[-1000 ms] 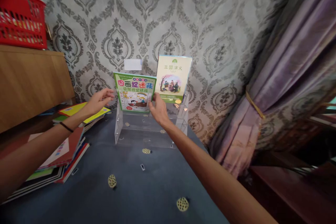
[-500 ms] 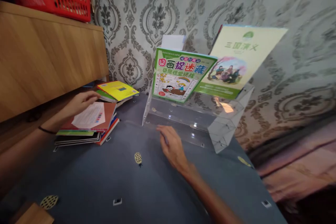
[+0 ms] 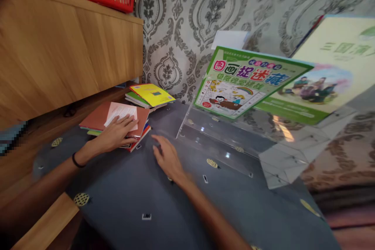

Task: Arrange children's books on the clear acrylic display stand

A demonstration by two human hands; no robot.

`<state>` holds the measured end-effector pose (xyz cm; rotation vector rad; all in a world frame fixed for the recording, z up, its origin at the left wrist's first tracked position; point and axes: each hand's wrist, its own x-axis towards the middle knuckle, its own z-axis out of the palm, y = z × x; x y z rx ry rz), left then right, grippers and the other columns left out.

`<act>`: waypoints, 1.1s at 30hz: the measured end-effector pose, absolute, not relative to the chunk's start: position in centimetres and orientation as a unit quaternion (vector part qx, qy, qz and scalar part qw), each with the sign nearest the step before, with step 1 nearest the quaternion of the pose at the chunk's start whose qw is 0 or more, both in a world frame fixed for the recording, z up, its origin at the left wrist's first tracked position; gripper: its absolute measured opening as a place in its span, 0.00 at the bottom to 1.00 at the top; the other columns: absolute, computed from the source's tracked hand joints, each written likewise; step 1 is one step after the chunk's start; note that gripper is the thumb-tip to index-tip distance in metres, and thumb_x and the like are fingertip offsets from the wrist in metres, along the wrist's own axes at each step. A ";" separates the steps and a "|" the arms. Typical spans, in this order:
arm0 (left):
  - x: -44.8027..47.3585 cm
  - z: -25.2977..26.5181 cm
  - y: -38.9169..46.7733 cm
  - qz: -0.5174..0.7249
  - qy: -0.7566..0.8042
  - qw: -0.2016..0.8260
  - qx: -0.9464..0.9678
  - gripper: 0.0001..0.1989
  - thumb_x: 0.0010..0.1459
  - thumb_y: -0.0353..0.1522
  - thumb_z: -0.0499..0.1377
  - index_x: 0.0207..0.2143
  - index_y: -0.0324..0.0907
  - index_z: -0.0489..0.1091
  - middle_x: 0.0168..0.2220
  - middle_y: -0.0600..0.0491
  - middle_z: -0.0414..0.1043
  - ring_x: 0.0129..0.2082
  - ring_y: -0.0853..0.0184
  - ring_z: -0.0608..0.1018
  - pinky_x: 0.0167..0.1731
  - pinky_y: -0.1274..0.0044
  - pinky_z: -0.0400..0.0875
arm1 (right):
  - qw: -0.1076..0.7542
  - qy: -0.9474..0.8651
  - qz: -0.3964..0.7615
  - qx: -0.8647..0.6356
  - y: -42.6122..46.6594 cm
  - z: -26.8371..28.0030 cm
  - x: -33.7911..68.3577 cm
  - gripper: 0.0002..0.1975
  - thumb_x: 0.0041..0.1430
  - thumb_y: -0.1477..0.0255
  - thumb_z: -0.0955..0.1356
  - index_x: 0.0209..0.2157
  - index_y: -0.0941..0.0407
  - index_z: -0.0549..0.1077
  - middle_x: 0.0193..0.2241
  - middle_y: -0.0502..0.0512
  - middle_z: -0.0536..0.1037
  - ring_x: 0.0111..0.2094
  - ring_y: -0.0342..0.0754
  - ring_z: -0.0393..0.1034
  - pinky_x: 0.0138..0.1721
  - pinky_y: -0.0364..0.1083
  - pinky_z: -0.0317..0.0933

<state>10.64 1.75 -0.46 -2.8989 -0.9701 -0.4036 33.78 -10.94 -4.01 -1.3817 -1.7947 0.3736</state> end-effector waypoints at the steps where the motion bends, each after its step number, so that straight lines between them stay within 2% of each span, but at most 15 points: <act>1: 10.3 -0.4 2.0 -0.133 -0.307 0.023 -0.942 0.33 0.66 0.48 0.57 0.67 0.40 0.60 0.68 0.34 0.60 0.70 0.43 0.61 0.64 0.48 0.55 | 0.418 -0.708 0.164 -0.545 -10.4 -4.0 33.2 0.21 0.66 0.71 0.63 0.60 0.51 0.69 0.53 0.60 0.78 0.51 0.54 0.75 0.51 0.56 0.72; 5: 9.1 -0.4 2.7 -0.128 -0.282 0.002 -0.951 0.31 0.67 0.45 0.57 0.67 0.42 0.60 0.68 0.36 0.61 0.70 0.47 0.62 0.65 0.51 0.56 | 0.450 -0.693 0.199 -0.527 -8.6 -4.2 31.2 0.26 0.66 0.69 0.64 0.64 0.53 0.63 0.58 0.64 0.75 0.56 0.55 0.72 0.52 0.57 0.70; 10: 8.5 -0.4 2.6 -0.145 -0.270 -0.006 -0.952 0.29 0.68 0.44 0.57 0.67 0.45 0.62 0.68 0.38 0.62 0.68 0.48 0.64 0.64 0.49 0.58 | 0.462 -0.693 0.182 -0.523 -8.3 -5.2 29.9 0.27 0.66 0.67 0.66 0.66 0.50 0.61 0.61 0.63 0.70 0.61 0.57 0.66 0.59 0.61 0.66; 16: 8.9 -0.9 0.2 -0.176 -0.258 0.026 -0.950 0.25 0.71 0.45 0.52 0.64 0.44 0.65 0.65 0.41 0.67 0.67 0.51 0.67 0.63 0.56 0.64 | 0.457 -0.686 0.107 -0.556 -9.1 -6.9 30.3 0.29 0.66 0.70 0.65 0.67 0.46 0.60 0.68 0.62 0.58 0.70 0.58 0.53 0.67 0.66 0.53; 22: 9.5 -1.8 -4.0 -0.198 -0.240 0.127 -0.942 0.26 0.72 0.47 0.49 0.62 0.41 0.65 0.61 0.41 0.72 0.64 0.54 0.71 0.61 0.60 0.67 | 0.453 -0.709 0.081 -0.534 -10.1 -6.7 31.1 0.31 0.64 0.79 0.63 0.66 0.45 0.63 0.68 0.60 0.60 0.68 0.56 0.59 0.66 0.63 0.59; 26: 10.1 -2.3 -6.2 -0.189 -0.237 0.153 -0.941 0.25 0.70 0.45 0.52 0.63 0.41 0.64 0.62 0.41 0.71 0.64 0.51 0.71 0.61 0.58 0.67 | 0.461 -0.720 0.088 -0.510 -11.2 -6.0 31.5 0.28 0.63 0.81 0.63 0.62 0.48 0.69 0.68 0.60 0.62 0.68 0.54 0.59 0.66 0.60 0.59; 30: 10.1 -2.8 -7.4 -0.172 -0.235 0.137 -0.947 0.25 0.68 0.35 0.54 0.66 0.43 0.61 0.64 0.43 0.68 0.67 0.52 0.68 0.62 0.57 0.66 | 0.477 -0.720 0.080 -0.498 -12.1 -5.7 32.0 0.21 0.64 0.79 0.63 0.55 0.50 0.74 0.63 0.61 0.70 0.64 0.53 0.66 0.63 0.58 0.63; 33: 9.2 -3.0 -7.4 -0.171 -0.218 0.133 -0.952 0.30 0.64 0.24 0.50 0.68 0.43 0.58 0.66 0.45 0.66 0.68 0.56 0.66 0.65 0.57 0.62 | 0.479 -0.720 0.071 -0.497 -12.8 -5.5 32.4 0.18 0.65 0.78 0.63 0.52 0.50 0.76 0.61 0.60 0.73 0.62 0.52 0.69 0.62 0.57 0.66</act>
